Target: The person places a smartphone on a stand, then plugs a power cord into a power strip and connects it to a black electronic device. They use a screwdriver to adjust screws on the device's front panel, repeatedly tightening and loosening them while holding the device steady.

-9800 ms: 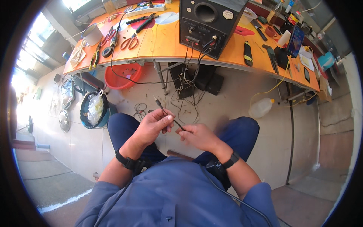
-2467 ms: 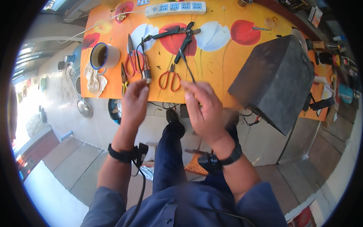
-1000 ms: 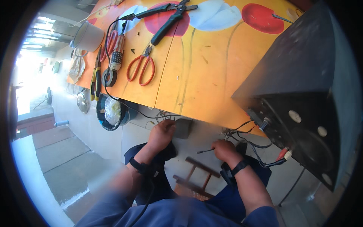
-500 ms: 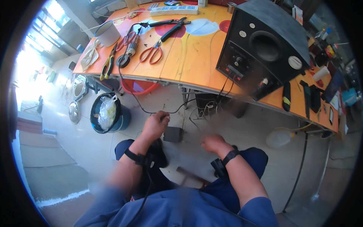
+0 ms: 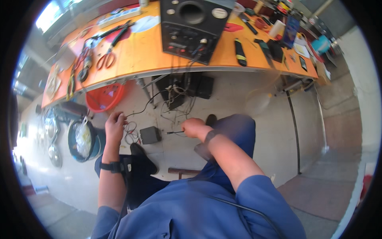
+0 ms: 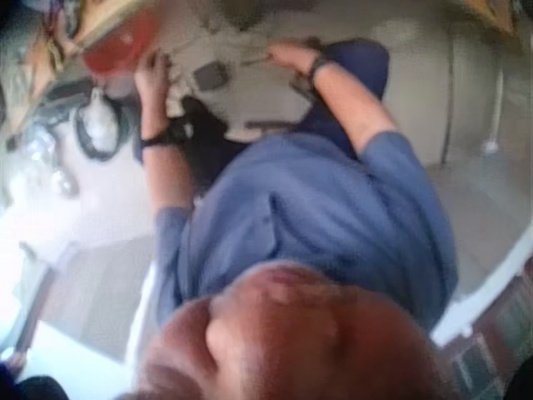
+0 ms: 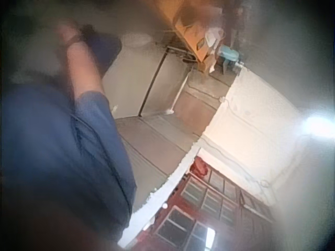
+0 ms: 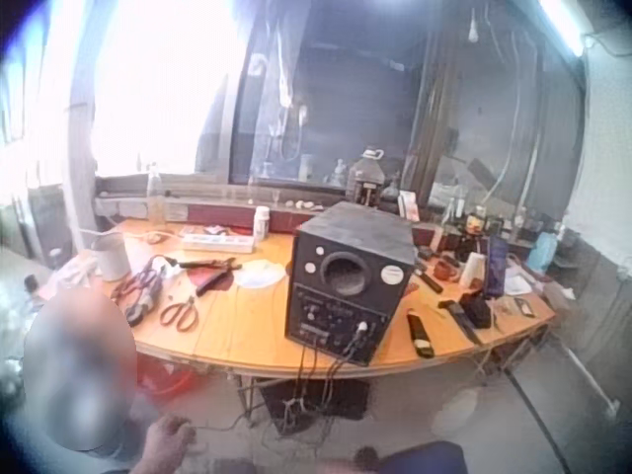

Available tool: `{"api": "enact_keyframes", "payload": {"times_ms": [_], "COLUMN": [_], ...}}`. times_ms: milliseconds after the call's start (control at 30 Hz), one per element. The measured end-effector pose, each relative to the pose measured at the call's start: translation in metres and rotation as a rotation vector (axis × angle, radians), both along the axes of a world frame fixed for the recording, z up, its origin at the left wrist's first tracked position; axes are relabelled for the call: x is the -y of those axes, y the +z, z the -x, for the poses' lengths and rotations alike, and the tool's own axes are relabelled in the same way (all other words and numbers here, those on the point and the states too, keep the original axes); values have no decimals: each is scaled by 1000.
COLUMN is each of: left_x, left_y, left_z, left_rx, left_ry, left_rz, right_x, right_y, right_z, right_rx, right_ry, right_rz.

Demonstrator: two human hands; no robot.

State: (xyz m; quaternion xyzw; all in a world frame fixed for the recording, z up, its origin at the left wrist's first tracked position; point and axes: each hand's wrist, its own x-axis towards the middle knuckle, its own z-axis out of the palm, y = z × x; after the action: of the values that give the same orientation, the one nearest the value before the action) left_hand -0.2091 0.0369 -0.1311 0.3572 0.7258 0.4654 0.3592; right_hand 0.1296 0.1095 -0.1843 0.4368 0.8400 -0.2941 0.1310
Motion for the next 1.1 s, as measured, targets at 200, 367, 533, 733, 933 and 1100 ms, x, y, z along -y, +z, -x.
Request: {"api": "enact_keyframes", "payload": {"times_ms": [200, 367, 533, 733, 933, 1100], "left_x": [-8, -14, -17, -14, 4, 20], "left_y": [0, 1, 7, 19, 28, 38], "left_z": [-7, -17, -29, -30, -8, 18], "left_rx": [-1, -36, 9, -85, -111, -178], "left_ry": [-10, -21, -42, -68, -35, -8], "left_rz": [68, 143, 179, 203, 187, 169], "right_x": [-6, -9, -13, -13, -8, -5], "right_y": [-14, -11, -7, -11, -14, -13], "right_z": [-6, -9, -22, -27, -31, -34], "right_rx": [101, 146, 145, 99, 12, 23], "right_ry": [-29, 9, -26, -106, -160, -192], "right_rz": [49, 29, 0, -22, -112, -103]}}
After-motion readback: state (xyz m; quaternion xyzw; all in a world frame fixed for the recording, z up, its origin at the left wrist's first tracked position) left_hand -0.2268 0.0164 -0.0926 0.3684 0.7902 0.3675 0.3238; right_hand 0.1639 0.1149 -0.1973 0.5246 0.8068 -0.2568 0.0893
